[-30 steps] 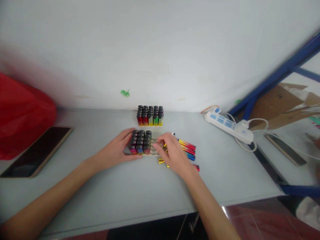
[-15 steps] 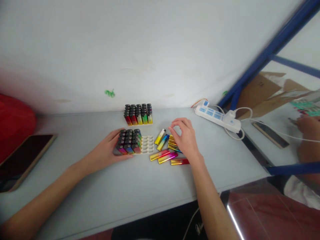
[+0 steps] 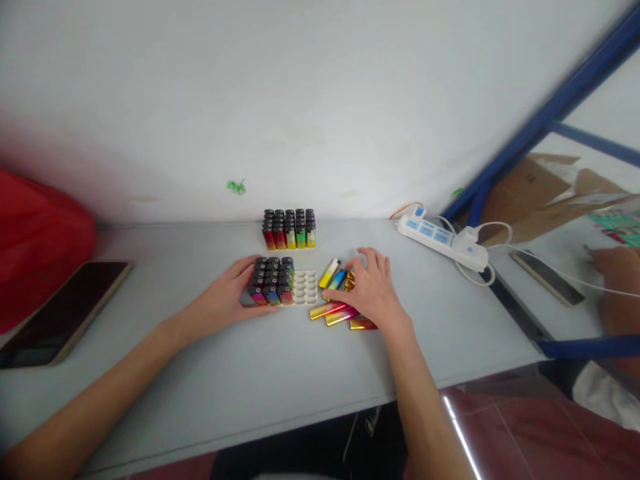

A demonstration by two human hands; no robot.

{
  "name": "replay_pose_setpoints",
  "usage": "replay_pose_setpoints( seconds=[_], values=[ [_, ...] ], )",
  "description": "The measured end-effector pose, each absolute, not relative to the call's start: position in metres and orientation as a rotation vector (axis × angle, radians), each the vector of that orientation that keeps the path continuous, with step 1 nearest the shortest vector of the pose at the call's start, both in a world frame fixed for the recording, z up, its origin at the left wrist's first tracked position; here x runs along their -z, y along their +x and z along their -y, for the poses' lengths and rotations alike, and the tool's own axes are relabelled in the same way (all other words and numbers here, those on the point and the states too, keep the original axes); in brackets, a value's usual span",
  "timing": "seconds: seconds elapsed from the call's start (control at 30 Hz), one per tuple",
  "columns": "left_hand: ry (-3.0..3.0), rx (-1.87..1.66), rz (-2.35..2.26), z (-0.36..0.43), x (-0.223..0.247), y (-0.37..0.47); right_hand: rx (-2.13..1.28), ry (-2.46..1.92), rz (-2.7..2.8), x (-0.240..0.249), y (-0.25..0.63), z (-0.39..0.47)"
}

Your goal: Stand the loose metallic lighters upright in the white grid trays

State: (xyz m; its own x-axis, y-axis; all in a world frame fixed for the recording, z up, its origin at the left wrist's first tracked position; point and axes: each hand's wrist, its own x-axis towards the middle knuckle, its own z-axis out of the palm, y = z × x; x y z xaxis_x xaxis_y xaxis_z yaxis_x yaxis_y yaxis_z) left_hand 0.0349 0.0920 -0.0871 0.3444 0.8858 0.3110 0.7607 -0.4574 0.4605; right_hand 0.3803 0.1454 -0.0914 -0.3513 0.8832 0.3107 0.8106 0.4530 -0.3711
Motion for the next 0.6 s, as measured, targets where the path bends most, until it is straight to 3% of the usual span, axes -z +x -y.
replay_pose_setpoints(
  seconds=[0.27, 0.6],
  values=[
    [2.326, -0.789, -1.492, -0.091, 0.083, 0.038, -0.476, -1.245, 2.14, 0.083, 0.375, -0.148],
    [2.36, -0.8, -1.476, -0.091, 0.086, 0.036, -1.025, -1.056, 1.547, 0.071, 0.355, -0.144]
  ],
)
